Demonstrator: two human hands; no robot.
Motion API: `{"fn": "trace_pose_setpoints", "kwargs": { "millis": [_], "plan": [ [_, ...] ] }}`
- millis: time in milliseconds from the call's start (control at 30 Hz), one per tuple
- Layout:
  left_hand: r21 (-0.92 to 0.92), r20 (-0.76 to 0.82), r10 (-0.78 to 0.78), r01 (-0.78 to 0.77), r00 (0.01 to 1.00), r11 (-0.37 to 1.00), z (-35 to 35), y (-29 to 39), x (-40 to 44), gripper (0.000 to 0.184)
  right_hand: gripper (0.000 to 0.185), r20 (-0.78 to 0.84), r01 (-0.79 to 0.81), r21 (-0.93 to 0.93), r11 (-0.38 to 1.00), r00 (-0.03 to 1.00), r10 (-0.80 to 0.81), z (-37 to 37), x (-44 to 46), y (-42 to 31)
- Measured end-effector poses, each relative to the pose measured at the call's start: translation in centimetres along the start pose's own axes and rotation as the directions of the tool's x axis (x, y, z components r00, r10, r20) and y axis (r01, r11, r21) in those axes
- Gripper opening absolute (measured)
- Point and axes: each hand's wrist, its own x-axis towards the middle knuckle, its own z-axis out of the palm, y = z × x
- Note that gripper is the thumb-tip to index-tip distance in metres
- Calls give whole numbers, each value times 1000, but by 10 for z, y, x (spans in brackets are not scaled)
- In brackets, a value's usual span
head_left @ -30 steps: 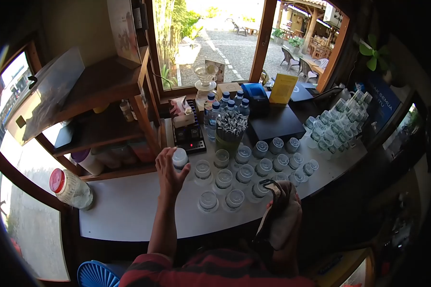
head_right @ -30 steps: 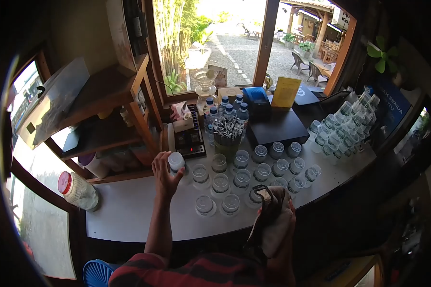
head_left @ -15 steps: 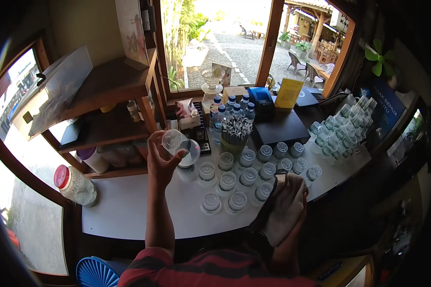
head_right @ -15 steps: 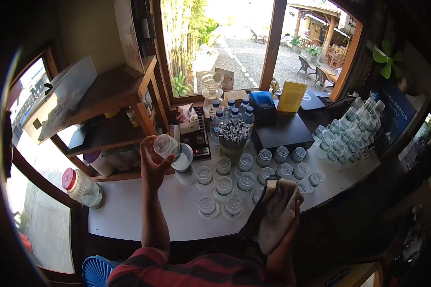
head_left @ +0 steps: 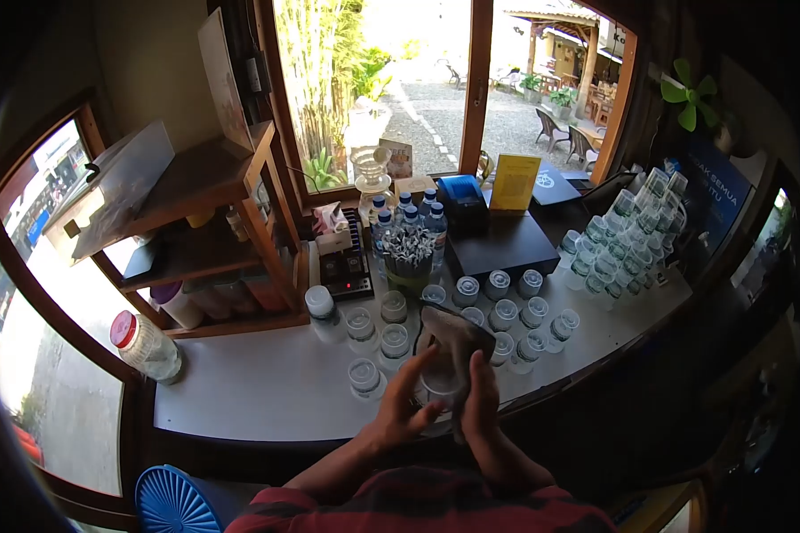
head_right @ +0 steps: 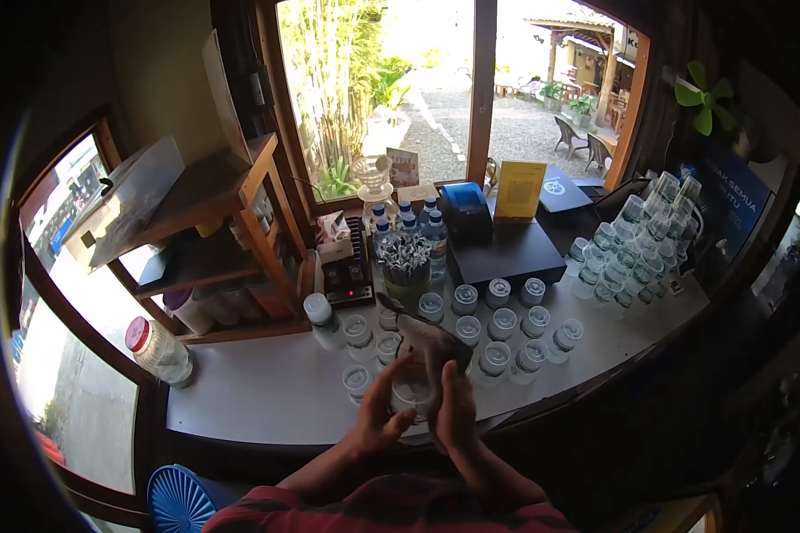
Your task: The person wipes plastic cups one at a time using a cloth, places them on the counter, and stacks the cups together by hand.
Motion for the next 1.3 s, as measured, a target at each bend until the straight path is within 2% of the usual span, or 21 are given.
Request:
{"fn": "trace_pose_setpoints", "kwargs": {
  "millis": [67,167,200,267,300,400,433,467,500,533,567,633,733,767,833,867,933,1000,1067,1167,1300],
  "plan": [
    [151,-238,72,-36,969,988,2,-7,16,82,57,86,270,-92,958,961,-263,-9,-6,28],
    [126,-79,54,-44,995,991,26,6,12,100,61,108,350,99,931,927,-360,-12,-23,14],
    [77,31,25,-27,999,997,35,6,7,95,63,86,78,-11,997,993,-77,-35,-20,-1],
    [81,141,-43,32,989,996,53,21,7,81,66,58,-326,298,897,944,323,-57,1,-30],
    [42,54,-98,96,994,994,64,21,7,76,66,29,-311,277,909,949,315,-61,4,-39],
    [-28,-124,-236,234,964,972,90,10,4,66,58,149,209,-269,940,974,-173,-85,-14,21],
    [0,-145,-267,270,953,963,93,5,3,64,55,223,353,-192,916,924,-309,-88,-20,26],
    [29,-170,-301,310,938,950,98,2,-1,63,54,284,605,-429,671,795,-536,-94,-20,35],
    [284,-137,-187,219,973,933,106,3,-6,68,54,202,446,-294,845,893,-401,-103,-23,37],
    [253,-86,-166,183,982,950,113,6,-9,69,55,149,254,-132,958,961,-235,-109,-27,35],
    [219,-32,-146,150,989,964,122,10,-12,71,56,158,412,-358,838,911,-381,-124,-17,49],
    [145,17,-158,154,987,977,142,12,-19,78,51,-5,-212,186,959,976,217,-136,5,27],
    [-18,33,-263,264,964,964,151,30,-14,74,49,171,-422,323,847,906,386,-155,11,6],
    [49,-99,-208,214,973,976,153,14,-16,66,48,200,-311,234,921,943,267,-152,-5,14],
    [-215,-287,-273,216,918,952,159,22,-6,59,49,247,-36,76,996,969,17,-148,-37,29],
    [-317,-313,-323,222,893,922,160,26,-4,57,49,217,-119,220,968,974,70,-143,-45,28],
    [42,-165,-179,189,970,981,163,24,-15,59,49,327,-68,422,904,942,-81,-153,-32,32],
    [84,-41,-140,143,989,986,170,29,-21,62,53,244,-395,259,881,910,336,-161,-22,-17],
    [106,-54,-205,210,977,972,174,28,-27,60,56,400,-462,253,850,850,342,-172,-5,4],
    [446,21,-55,41,998,894,151,59,-13,58,55,535,-694,132,708,651,539,-158,-4,-34],
    [522,-167,19,72,986,850,116,51,-17,50,57,616,-383,227,896,769,172,-147,-28,13]
  ]
}}
